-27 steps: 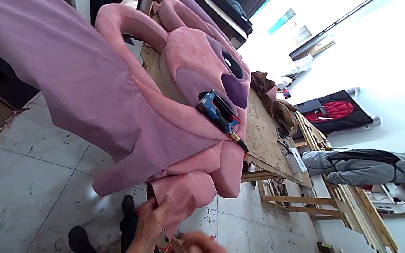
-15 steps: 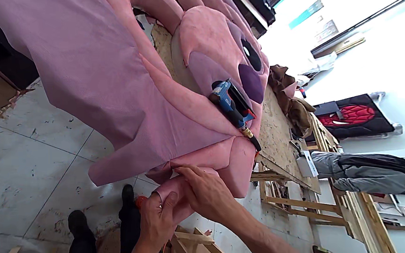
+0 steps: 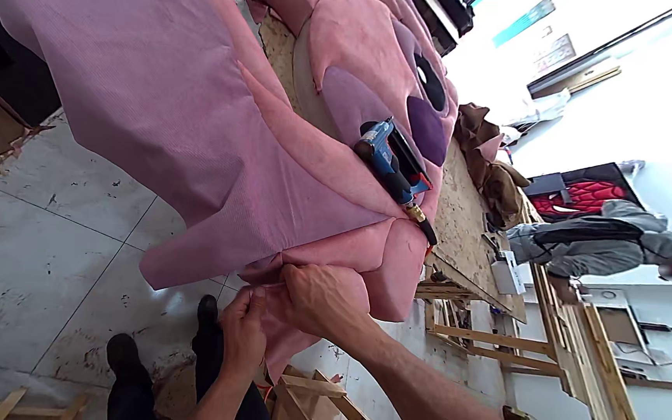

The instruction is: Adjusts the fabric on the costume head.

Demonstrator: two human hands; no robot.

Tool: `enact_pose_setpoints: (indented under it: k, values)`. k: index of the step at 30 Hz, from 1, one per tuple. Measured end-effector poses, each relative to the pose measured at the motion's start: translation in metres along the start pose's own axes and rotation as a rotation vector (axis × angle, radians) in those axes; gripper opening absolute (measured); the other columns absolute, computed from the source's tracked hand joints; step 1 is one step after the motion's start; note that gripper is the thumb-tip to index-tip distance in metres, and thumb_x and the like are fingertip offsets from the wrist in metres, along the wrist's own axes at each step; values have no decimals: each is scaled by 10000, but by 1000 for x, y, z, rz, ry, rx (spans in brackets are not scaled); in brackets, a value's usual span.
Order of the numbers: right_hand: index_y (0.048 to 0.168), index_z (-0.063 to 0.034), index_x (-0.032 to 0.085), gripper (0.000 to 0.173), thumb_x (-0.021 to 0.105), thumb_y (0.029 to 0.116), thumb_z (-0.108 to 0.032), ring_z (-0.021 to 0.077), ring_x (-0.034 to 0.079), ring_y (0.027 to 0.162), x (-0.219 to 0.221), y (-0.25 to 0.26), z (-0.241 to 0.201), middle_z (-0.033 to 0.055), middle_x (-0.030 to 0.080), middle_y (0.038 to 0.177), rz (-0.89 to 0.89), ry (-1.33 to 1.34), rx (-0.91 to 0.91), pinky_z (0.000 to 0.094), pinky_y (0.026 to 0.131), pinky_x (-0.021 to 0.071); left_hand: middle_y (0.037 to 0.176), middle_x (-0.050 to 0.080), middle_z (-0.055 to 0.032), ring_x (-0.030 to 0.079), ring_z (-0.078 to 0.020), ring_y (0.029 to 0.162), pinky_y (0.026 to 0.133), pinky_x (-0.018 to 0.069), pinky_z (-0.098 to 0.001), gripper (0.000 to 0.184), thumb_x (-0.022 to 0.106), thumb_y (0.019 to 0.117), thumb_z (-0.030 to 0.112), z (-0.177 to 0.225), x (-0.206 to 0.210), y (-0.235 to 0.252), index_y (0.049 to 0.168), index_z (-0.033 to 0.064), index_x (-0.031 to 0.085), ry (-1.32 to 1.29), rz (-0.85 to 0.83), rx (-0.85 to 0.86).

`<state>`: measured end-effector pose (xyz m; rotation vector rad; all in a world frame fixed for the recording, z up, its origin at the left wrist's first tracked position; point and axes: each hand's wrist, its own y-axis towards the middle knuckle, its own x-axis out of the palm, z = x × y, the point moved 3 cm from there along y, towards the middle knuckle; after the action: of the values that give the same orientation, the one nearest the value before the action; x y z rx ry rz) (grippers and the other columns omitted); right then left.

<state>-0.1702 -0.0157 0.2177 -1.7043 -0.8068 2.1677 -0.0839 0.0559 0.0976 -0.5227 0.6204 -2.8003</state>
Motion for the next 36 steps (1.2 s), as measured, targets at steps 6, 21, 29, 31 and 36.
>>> enact_pose_setpoints:
  k: [6, 21, 29, 31, 36]
  values:
    - [1172, -165, 722, 234, 580, 988, -197, 93, 703, 884, -6, -36, 31, -28, 724, 1118, 482, 398, -244, 349, 745, 614, 745, 670, -72, 650, -154, 726, 713, 551, -353, 358, 498, 1081, 190, -27, 24, 17, 845, 20, 708, -131, 10, -355]
    - [1161, -222, 786, 283, 575, 976, -257, 226, 588, 1248, 62, -51, 64, 65, 668, 1291, 860, 103, -101, 393, 1002, 512, 1027, 720, -70, 693, -146, 970, 872, 581, -360, 181, 512, 1064, 125, -37, 34, 39, 1133, 52, 664, -339, 30, -368]
    - [884, -129, 619, 356, 745, 748, -433, 285, 583, 938, 50, -19, 58, 77, 591, 968, 856, 202, 233, 448, 745, 465, 1020, 715, -56, 682, -120, 976, 899, 568, -328, 183, 501, 1056, 99, -60, 52, 46, 1125, 44, 662, -472, 8, -336]
    - [877, -122, 603, 382, 761, 735, -440, 306, 573, 926, 51, -16, 55, 91, 571, 959, 849, 163, 271, 461, 723, 453, 988, 701, -58, 676, -144, 917, 842, 573, -359, 245, 453, 1082, 209, -77, 29, 49, 1134, 61, 641, -517, 67, -400]
    - [883, -98, 583, 429, 775, 729, -449, 345, 562, 924, 54, -12, 53, 118, 555, 962, 827, 111, 308, 482, 710, 442, 792, 639, -46, 644, -131, 709, 714, 574, -328, 344, 373, 1107, 198, -66, -38, 30, 948, 11, 615, 127, -14, -244]
